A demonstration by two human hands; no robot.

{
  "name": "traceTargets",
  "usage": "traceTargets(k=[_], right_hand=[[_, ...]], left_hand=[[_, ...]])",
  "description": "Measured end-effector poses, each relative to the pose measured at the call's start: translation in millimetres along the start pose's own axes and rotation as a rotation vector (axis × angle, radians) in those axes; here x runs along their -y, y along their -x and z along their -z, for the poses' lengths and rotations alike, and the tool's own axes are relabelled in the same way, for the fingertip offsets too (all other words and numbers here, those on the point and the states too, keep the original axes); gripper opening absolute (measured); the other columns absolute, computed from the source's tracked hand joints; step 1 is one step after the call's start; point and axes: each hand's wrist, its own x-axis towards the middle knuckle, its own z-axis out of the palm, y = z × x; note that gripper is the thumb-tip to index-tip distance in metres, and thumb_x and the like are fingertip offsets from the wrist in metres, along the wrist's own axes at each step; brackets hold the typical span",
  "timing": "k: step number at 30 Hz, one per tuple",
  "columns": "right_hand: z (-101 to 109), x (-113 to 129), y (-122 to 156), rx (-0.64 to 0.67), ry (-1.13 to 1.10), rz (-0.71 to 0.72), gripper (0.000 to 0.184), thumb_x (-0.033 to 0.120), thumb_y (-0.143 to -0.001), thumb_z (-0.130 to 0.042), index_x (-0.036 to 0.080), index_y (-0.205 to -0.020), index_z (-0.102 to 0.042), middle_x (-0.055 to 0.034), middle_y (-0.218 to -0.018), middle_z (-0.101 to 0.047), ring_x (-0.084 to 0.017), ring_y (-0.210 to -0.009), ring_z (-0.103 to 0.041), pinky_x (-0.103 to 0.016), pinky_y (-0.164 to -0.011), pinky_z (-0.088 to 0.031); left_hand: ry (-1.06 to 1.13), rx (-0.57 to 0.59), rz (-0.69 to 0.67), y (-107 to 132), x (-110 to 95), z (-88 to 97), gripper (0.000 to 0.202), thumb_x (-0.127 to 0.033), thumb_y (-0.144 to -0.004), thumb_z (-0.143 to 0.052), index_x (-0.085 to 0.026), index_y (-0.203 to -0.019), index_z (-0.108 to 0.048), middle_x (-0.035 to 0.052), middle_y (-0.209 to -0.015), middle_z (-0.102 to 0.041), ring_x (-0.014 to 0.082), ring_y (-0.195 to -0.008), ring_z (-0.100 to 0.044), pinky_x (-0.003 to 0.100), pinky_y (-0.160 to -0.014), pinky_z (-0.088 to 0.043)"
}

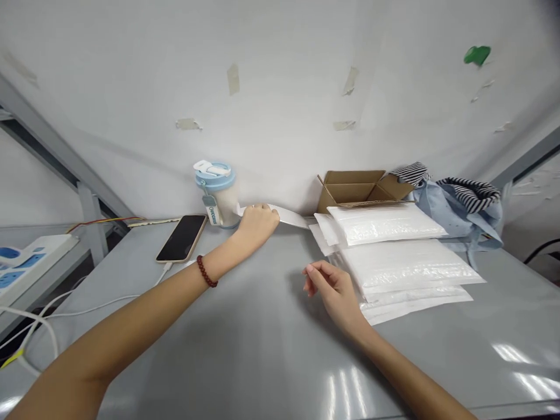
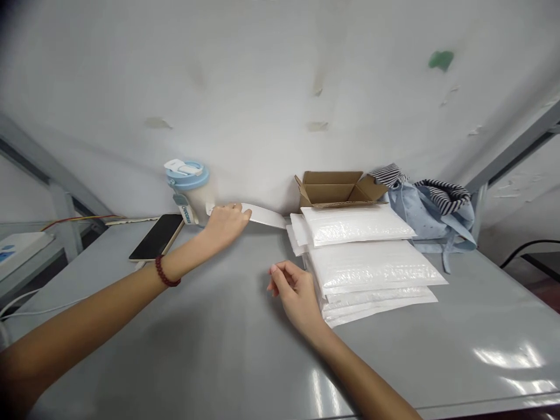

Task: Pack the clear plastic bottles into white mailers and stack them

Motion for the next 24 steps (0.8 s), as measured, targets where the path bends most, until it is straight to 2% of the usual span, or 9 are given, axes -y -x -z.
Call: traceTargets(k=[3,6,9,11,14,17,20,22,24], right_hand=[[0,1,2,-0.054,0.056,0.046,0.029,0.045,-0.087,-0.053,0.019,-0.076,-0.058,0.0005,-0.067,-0.059,-0.014,-0.063,-0.054,-0.027,-0.062,-0.042],[2,3,2,-0.104,0.066,0.057,0.027,0.045,-0.087,-0.052,0.020,-0.082,-0.059,-0.0013,-0.075,-0.062,-0.015,-0.069,-0.056,-0.028,-0.065,-0.044],[6,4,-1,-0.084,0.129,0.085,0.024,0.044,-0.086,-0.055,0.021,-0.086,-0.061,-0.0039,-0.089,-0.064,-0.018,-0.078,-0.059,-0.031,-0.071,-0.046],[7,2,-3,0.032,0.298,0.175,0.026,0.043,-0.086,-0.056,0.022,-0.101,-0.061,-0.0074,-0.110,-0.062,-0.022,-0.098,-0.058,-0.036,-0.081,-0.047],[4,-4,-3,0.334,0.554,0.213,0.064,0.052,-0.081,-0.060,0.021,-0.135,-0.042,-0.0149,-0.139,-0.044,-0.031,-0.129,-0.039,-0.049,-0.101,-0.038],[-6,-11,4,0.529,0.791,0.185,0.093,0.059,-0.074,-0.064,0.012,-0.144,-0.026,-0.0233,-0.150,-0.025,-0.037,-0.140,-0.017,-0.056,-0.108,-0.026],[-16,-14,15,0.535,0.949,0.285,0.066,0.041,-0.087,-0.053,0.008,-0.140,-0.033,-0.0260,-0.150,-0.023,-0.036,-0.142,-0.013,-0.058,-0.107,-0.026],[-21,-14,22,0.528,0.999,0.349,0.055,0.029,-0.088,-0.048,0.008,-0.138,-0.036,-0.0273,-0.150,-0.022,-0.037,-0.141,-0.014,-0.060,-0.105,-0.027],[-24,-13,25,0.554,1.024,0.377,0.053,0.026,-0.088,-0.046,0.009,-0.137,-0.037,-0.0272,-0.151,-0.019,-0.039,-0.141,-0.012,-0.063,-0.104,-0.027]], left_hand=[[-0.035,-0.004,-0.002,34,6,29.6,0.025,0.005,-0.077,-0.047,-0.008,-0.079,-0.068,0.0171,-0.081,-0.069,0.0309,-0.083,-0.065,0.039,-0.069,-0.047],[-0.030,-0.035,-0.107,75,24,34.6,0.031,0.004,-0.073,-0.047,-0.014,-0.083,-0.070,0.0126,-0.089,-0.072,0.0303,-0.087,-0.066,0.041,-0.072,-0.047],[0.221,-0.085,-0.341,108,42,15.3,0.052,0.007,-0.068,-0.041,-0.022,-0.100,-0.069,0.0026,-0.105,-0.073,0.0241,-0.101,-0.064,0.038,-0.082,-0.046],[0.396,-0.084,-0.487,120,44,-3.1,0.058,0.008,-0.067,-0.037,-0.023,-0.104,-0.068,-0.0016,-0.109,-0.072,0.0214,-0.109,-0.061,0.037,-0.088,-0.045],[0.590,-0.051,-0.546,129,28,-25.5,0.055,0.007,-0.075,-0.034,-0.023,-0.106,-0.067,-0.0011,-0.116,-0.069,0.0206,-0.114,-0.058,0.039,-0.095,-0.042],[0.702,0.067,-0.478,135,12,-35.6,0.048,-0.001,-0.082,-0.039,-0.028,-0.113,-0.065,0.0010,-0.134,-0.057,0.0245,-0.131,-0.042,0.045,-0.105,-0.035],[0.816,0.257,-0.341,140,11,-39.3,0.055,-0.004,-0.078,-0.045,-0.034,-0.123,-0.058,-0.0012,-0.150,-0.037,0.0256,-0.141,-0.024,0.048,-0.111,-0.028],[0.915,0.284,-0.162,142,14,-40.9,0.055,-0.007,-0.079,-0.044,-0.031,-0.127,-0.054,0.0010,-0.150,-0.036,0.0235,-0.140,-0.028,0.044,-0.111,-0.030],[0.996,0.233,0.080,139,13,-41.7,0.046,-0.015,-0.084,-0.043,-0.024,-0.128,-0.052,0.0060,-0.143,-0.046,0.0230,-0.129,-0.043,0.041,-0.105,-0.039]])
